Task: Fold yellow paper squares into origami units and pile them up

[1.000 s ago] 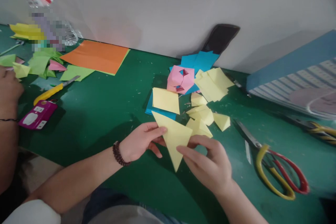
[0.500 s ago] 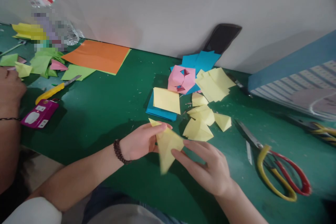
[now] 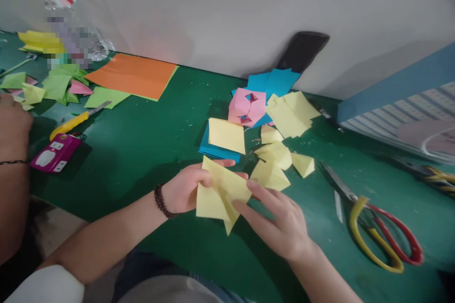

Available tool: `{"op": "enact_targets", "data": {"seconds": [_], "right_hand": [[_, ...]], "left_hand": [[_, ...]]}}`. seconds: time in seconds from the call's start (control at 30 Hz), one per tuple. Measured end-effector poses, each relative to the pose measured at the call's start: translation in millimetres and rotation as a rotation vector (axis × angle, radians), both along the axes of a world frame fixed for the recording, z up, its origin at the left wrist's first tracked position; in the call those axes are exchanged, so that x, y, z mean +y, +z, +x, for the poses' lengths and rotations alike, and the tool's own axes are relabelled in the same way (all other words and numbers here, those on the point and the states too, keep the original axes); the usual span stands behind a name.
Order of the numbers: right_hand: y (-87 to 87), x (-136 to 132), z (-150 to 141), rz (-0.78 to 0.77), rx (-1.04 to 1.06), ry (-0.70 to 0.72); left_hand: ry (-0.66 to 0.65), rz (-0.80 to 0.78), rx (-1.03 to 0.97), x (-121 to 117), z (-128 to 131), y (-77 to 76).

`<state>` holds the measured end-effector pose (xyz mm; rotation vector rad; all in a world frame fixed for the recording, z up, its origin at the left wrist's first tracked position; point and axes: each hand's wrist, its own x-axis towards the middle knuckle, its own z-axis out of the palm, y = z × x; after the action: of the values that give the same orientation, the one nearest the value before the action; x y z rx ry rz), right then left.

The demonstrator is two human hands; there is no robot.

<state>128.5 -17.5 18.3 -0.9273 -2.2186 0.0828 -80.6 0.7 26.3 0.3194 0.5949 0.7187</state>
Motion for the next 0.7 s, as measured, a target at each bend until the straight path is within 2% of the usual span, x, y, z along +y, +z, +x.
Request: {"op": "enact_targets", "data": {"seconds": [0.07, 0.17, 0.3, 0.4, 0.53, 0.7], "right_hand": [[0.0, 3.3, 2.0, 0.016, 0.038, -0.013], [3.0, 9.5, 7.7, 0.133, -0.020, 0.036], [9.7, 15.9, 14.1, 0.243, -0.102, 0.056], [13.2, 18.4, 16.0, 0.181, -0.094, 0.077], [15.6, 18.3, 16.1, 0.013, -0.061, 0.137], [16.3, 16.3, 15.0, -0.149, -0.019, 0.210]], "left_hand": [[-0.008, -0.024, 0.115, -0.1, 0.6, 2.9], [0.011, -0.054, 0.251, 0.4, 0.3, 5.7], [-0.037, 0.034, 0.342, 2.5, -2.8, 9.1], [-0.062, 0.114, 0.428, 2.7, -4.5, 11.8], [-0.051, 0.234, 0.573, -0.1, -3.9, 12.2], [-0.169, 0.435, 0.635, -1.3, -4.6, 9.6]]}}
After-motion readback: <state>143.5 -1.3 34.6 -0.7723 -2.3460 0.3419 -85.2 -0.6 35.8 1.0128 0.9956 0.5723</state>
